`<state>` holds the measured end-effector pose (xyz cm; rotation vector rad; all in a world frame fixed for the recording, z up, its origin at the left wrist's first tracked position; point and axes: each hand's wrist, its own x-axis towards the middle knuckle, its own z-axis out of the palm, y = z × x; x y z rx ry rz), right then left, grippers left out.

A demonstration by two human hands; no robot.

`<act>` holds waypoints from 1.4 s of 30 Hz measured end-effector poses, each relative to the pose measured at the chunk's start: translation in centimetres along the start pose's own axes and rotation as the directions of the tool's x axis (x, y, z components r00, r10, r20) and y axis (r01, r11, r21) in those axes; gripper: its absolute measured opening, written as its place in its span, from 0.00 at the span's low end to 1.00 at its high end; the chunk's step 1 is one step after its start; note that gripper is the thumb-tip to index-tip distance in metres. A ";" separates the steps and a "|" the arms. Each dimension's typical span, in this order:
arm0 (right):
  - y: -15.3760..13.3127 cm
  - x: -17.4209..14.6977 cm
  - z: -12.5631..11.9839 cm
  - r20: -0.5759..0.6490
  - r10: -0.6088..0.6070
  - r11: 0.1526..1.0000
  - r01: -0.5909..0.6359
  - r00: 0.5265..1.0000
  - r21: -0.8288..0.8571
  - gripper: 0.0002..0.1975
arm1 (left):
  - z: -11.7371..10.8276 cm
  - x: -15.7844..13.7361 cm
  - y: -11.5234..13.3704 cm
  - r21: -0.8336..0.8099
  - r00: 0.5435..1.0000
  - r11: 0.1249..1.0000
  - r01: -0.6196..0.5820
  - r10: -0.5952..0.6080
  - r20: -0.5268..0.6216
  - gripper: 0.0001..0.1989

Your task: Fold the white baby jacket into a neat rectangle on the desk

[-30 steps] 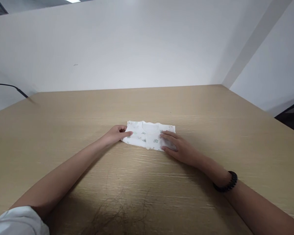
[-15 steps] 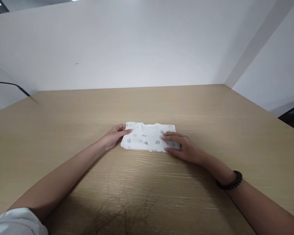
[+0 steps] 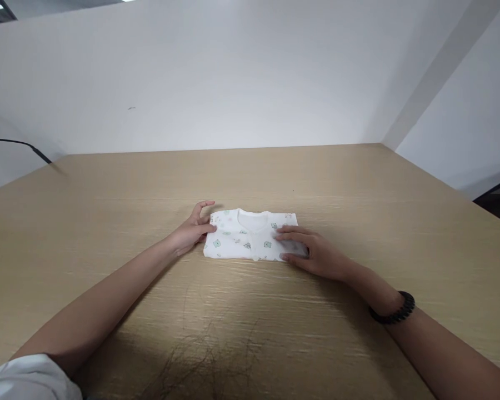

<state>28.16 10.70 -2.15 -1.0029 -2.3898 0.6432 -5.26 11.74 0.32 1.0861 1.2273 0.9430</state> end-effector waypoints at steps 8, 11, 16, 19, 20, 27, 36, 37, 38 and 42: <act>-0.2 0.0 0.1 -0.082 0.010 0.999 -0.013 0.997 -0.042 0.25 | 0.3 0.2 0.0 -0.013 0.996 0.998 0.057 -0.056 0.073 0.21; 0.5 1.2 0.5 -0.382 0.190 0.967 -0.240 0.905 -0.088 0.27 | 0.7 0.2 -0.2 -0.034 1.000 0.999 0.008 -0.008 -0.009 0.31; 1.1 2.9 0.7 -0.350 0.397 0.905 -0.425 0.848 -0.004 0.09 | 0.9 0.2 -0.1 0.085 0.999 0.996 0.036 -0.036 0.002 0.25; 0.7 3.0 0.7 -0.290 0.420 0.906 -0.414 0.860 0.087 0.04 | 1.0 0.1 -0.1 0.093 1.000 0.996 0.009 -0.008 -0.006 0.21; 0.5 3.0 0.7 -0.289 0.428 0.904 -0.413 0.857 0.113 0.03 | 1.0 0.1 0.0 0.060 1.000 0.998 0.001 -0.001 -0.005 0.20; -0.6 2.5 0.5 -0.120 0.518 0.668 -0.313 0.847 0.675 0.24 | 1.0 0.0 0.4 -0.248 0.997 0.966 0.075 -0.066 0.045 0.27; -0.7 2.1 -0.8 -0.020 0.512 0.525 -0.295 0.859 0.799 0.23 | 0.4 0.3 0.2 -0.217 0.993 0.976 -0.025 -0.001 -0.119 0.31; -0.6 2.0 -0.8 -0.023 0.517 0.528 -0.297 0.856 0.796 0.23 | 0.4 0.4 0.1 -0.173 0.990 0.984 -0.051 0.027 -0.140 0.30; -0.5 2.0 -0.8 -0.023 0.519 0.532 -0.302 0.854 0.791 0.23 | 0.5 0.4 -0.1 -0.123 0.986 0.990 -0.072 0.053 -0.156 0.30; 0.4 1.9 -0.2 -0.114 0.520 0.660 -0.313 0.846 0.683 0.19 | 0.5 0.4 -0.6 0.051 0.977 0.994 -0.099 0.106 -0.184 0.31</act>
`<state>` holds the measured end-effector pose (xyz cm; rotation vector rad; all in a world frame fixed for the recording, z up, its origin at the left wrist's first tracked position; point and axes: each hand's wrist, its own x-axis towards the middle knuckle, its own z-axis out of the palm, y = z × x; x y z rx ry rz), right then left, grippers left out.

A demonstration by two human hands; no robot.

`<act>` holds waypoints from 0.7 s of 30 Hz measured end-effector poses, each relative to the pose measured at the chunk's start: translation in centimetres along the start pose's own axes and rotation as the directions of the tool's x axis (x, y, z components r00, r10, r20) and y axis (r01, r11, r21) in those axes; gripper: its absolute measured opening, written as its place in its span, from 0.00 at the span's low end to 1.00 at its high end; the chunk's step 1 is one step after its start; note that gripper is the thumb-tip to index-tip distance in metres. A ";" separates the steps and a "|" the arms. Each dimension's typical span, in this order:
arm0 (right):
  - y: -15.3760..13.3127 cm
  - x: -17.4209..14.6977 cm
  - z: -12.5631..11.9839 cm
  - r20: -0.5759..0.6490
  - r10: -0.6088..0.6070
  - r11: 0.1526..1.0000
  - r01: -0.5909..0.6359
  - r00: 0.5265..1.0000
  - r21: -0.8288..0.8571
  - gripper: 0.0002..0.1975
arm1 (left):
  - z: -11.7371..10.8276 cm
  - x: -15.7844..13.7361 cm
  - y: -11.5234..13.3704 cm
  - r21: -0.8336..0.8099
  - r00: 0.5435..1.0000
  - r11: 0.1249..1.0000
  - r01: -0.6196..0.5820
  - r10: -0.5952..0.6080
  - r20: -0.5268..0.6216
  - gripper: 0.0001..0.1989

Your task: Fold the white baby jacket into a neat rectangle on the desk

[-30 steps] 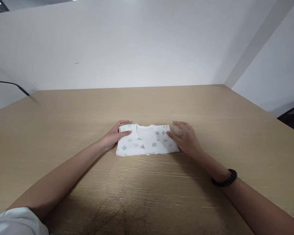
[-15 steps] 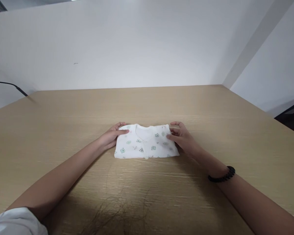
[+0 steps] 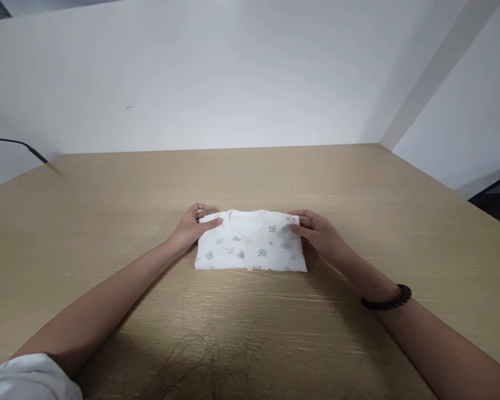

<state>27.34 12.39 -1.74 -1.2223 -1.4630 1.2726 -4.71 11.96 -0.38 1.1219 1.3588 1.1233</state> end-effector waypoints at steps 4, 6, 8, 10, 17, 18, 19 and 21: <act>0.7 0.3 0.0 -0.084 -0.096 0.958 0.070 0.992 -0.277 0.13 | -0.2 0.2 0.0 0.073 0.998 0.997 0.020 -0.024 0.052 0.25; 0.6 0.2 0.2 -0.088 -0.121 0.915 0.077 0.989 -0.397 0.11 | -0.3 0.2 0.1 0.080 0.994 0.997 0.004 -0.013 0.112 0.20; 0.3 0.1 0.5 -0.102 -0.165 0.872 0.096 0.981 -0.481 0.08 | -0.4 0.1 0.2 0.120 0.986 0.992 -0.032 0.012 0.164 0.17; 0.0 -0.1 0.9 -0.116 -0.209 0.844 0.120 0.971 -0.523 0.06 | -0.3 0.0 0.2 0.188 0.983 0.979 -0.076 0.042 0.177 0.16; 0.1 -0.3 1.6 -0.179 -0.247 0.842 0.119 0.952 -0.527 0.06 | 0.0 -0.4 0.4 0.340 0.984 0.925 -0.167 0.135 0.117 0.16; 0.2 -0.3 1.6 -0.191 -0.254 0.837 0.116 0.948 -0.535 0.06 | 0.0 -0.4 0.4 0.346 0.985 0.924 -0.162 0.129 0.117 0.16; 0.4 -0.2 1.6 -0.194 -0.261 0.830 0.118 0.946 -0.545 0.05 | -0.1 -0.4 0.4 0.353 0.986 0.923 -0.154 0.119 0.120 0.16; 0.7 -0.1 1.6 -0.182 -0.277 0.814 0.130 0.943 -0.566 0.04 | -0.1 -0.3 0.3 0.382 0.987 0.913 -0.146 0.108 0.119 0.16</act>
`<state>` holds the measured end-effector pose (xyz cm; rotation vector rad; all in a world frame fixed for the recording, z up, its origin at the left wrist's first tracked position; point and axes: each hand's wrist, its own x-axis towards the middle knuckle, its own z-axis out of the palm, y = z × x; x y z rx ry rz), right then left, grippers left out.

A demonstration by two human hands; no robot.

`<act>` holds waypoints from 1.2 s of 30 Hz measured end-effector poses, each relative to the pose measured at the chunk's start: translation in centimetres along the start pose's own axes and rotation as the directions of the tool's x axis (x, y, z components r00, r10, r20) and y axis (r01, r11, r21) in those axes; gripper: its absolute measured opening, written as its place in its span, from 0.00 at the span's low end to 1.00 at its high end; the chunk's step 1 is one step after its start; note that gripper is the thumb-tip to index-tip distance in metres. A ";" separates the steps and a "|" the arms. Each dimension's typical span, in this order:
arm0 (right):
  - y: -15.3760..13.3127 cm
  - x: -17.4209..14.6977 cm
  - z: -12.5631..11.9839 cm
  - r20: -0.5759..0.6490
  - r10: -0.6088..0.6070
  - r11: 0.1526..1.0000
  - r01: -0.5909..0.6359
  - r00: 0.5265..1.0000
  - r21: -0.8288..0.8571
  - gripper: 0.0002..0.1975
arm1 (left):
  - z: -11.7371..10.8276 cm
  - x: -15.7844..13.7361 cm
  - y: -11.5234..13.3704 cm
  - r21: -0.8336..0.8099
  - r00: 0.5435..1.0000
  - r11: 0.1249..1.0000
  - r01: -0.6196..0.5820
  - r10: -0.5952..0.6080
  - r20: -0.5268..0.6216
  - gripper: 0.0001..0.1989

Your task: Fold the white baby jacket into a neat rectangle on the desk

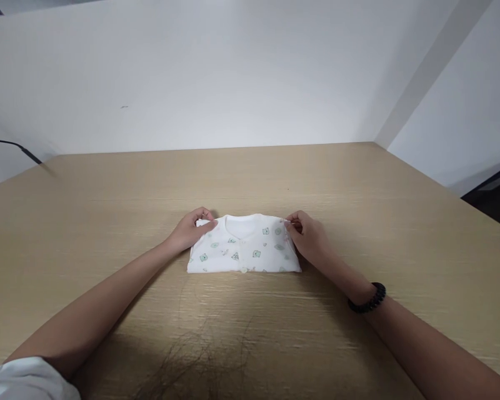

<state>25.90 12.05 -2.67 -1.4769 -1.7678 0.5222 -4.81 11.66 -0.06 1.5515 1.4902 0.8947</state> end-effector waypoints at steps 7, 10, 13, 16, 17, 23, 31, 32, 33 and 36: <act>0.1 -0.2 -0.1 -0.099 -0.156 0.973 0.136 0.983 -0.185 0.22 | -0.3 -0.2 -0.4 0.297 0.976 0.945 -0.136 0.180 -0.125 0.15; -1.0 -1.0 -0.3 -0.007 -0.334 0.905 0.318 0.943 -0.282 0.25 | 0.0 -1.5 0.3 0.474 0.945 0.847 -0.242 0.317 -0.085 0.21; -1.8 -2.0 -0.1 0.223 -0.364 0.841 0.422 0.904 -0.338 0.29 | 0.9 -3.1 0.8 0.485 0.951 0.818 -0.309 0.271 0.149 0.30; -1.5 -2.6 0.3 0.368 -0.215 0.859 0.355 0.904 -0.369 0.35 | 1.7 -3.8 0.5 0.379 0.951 0.890 -0.252 0.155 0.268 0.35; -1.3 -2.7 0.4 0.388 -0.172 0.870 0.324 0.905 -0.371 0.36 | 1.7 -3.7 0.3 0.352 0.956 0.908 -0.228 0.139 0.259 0.35; -0.3 -2.1 0.5 0.367 -0.122 0.900 0.259 0.922 -0.352 0.38 | -1.2 -1.1 -0.1 0.361 0.985 0.918 -0.166 0.135 0.109 0.24; 0.2 -1.0 -0.2 0.145 -0.142 0.935 0.181 0.979 -0.304 0.14 | -4.1 -0.3 0.1 0.295 0.974 0.949 -0.108 0.042 0.223 0.11; 0.1 -1.0 -0.2 0.138 -0.143 0.938 0.178 0.980 -0.296 0.13 | -4.1 -0.3 0.1 0.287 0.967 0.947 -0.144 0.073 0.246 0.11; 0.0 -1.0 -0.2 0.135 -0.141 0.941 0.175 0.981 -0.288 0.13 | -4.0 -0.3 0.1 0.291 0.959 0.937 -0.194 0.119 0.257 0.11; -0.4 -1.0 -0.4 0.141 -0.119 0.950 0.154 0.983 -0.272 0.11 | -4.0 -0.1 0.1 0.344 0.939 0.887 -0.308 0.226 0.258 0.12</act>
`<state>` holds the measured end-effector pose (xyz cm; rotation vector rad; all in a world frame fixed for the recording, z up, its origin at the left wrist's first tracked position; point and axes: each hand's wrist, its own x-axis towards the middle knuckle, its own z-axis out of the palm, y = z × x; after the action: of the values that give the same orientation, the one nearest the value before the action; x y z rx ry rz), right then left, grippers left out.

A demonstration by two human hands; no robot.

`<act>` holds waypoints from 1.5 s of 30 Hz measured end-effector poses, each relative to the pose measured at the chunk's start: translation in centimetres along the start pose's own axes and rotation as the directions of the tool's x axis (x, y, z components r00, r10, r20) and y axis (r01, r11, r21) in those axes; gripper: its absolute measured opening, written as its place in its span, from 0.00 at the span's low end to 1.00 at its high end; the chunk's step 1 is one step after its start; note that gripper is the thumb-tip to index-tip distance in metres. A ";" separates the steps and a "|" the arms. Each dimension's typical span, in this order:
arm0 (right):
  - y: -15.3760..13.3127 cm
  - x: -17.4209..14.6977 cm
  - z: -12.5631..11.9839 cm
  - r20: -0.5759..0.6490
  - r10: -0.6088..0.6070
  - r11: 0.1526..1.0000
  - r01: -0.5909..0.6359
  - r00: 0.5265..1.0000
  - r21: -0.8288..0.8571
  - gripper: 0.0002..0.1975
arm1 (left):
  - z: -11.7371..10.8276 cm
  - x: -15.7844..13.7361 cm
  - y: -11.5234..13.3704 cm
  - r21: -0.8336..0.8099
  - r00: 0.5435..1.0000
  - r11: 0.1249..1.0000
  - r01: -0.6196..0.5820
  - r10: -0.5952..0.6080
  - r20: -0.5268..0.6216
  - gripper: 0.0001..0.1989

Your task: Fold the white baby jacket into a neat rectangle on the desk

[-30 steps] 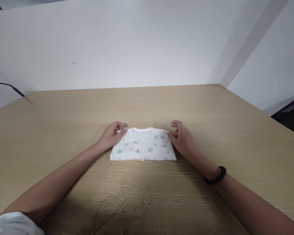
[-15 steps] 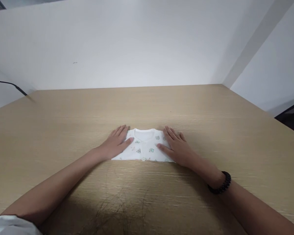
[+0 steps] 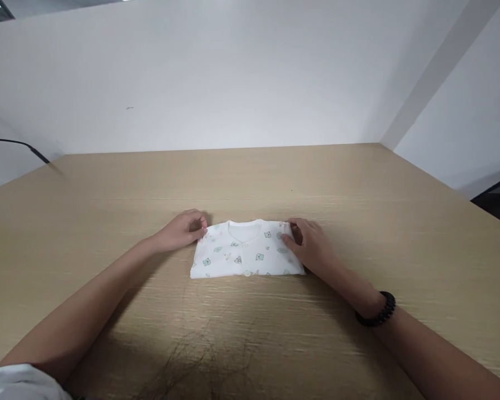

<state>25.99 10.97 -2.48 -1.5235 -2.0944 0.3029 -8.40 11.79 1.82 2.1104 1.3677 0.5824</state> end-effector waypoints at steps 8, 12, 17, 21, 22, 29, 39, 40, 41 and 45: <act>0.3 0.3 -0.1 -0.011 0.058 0.997 -0.058 0.998 0.053 0.08 | -0.5 -0.2 0.5 0.103 0.995 0.992 0.067 -0.074 0.063 0.15; 0.6 0.6 0.1 -0.022 0.140 0.970 -0.133 0.990 0.201 0.09 | -0.7 -0.4 0.7 0.159 0.994 0.987 0.030 -0.046 0.097 0.17; 0.9 0.9 0.2 -0.038 0.190 0.956 -0.177 0.981 0.232 0.08 | -0.8 -0.3 0.6 0.173 0.992 0.985 -0.029 0.007 0.123 0.18; 1.3 1.0 0.6 -0.147 0.023 0.988 -0.001 0.989 0.152 0.05 | -0.7 -0.2 0.5 0.181 0.991 0.981 -0.072 0.049 0.126 0.18; 1.4 1.1 0.7 -0.163 -0.033 0.988 0.057 0.986 0.144 0.05 | -0.7 -0.2 0.5 0.194 0.991 0.978 -0.081 0.058 0.122 0.18; 1.3 1.0 0.8 -0.071 -0.088 0.988 0.096 0.994 0.121 0.05 | -0.5 -0.3 0.0 0.360 0.995 0.929 -0.083 0.055 0.086 0.16; 1.2 0.9 0.9 -0.084 -0.048 0.999 0.050 0.995 0.019 0.08 | 0.6 0.0 0.1 0.480 1.000 0.877 -0.010 0.018 -0.012 0.16; 1.3 0.9 0.9 -0.107 -0.053 0.998 0.055 0.993 0.014 0.09 | 0.7 0.1 0.0 0.447 1.000 0.894 -0.007 0.016 -0.016 0.16; 1.3 0.8 0.9 -0.142 -0.065 0.998 0.067 0.988 0.006 0.11 | 0.7 0.1 -0.2 0.421 1.000 0.907 -0.005 0.017 -0.025 0.16; 0.6 0.2 0.5 -0.203 -0.204 0.979 0.197 0.958 -0.058 0.22 | 0.8 0.1 -0.5 0.396 0.997 0.916 -0.057 0.076 -0.033 0.22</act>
<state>26.18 11.46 -3.14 -1.2883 -2.0745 0.0279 -8.26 11.85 0.92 2.4841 1.5496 0.4094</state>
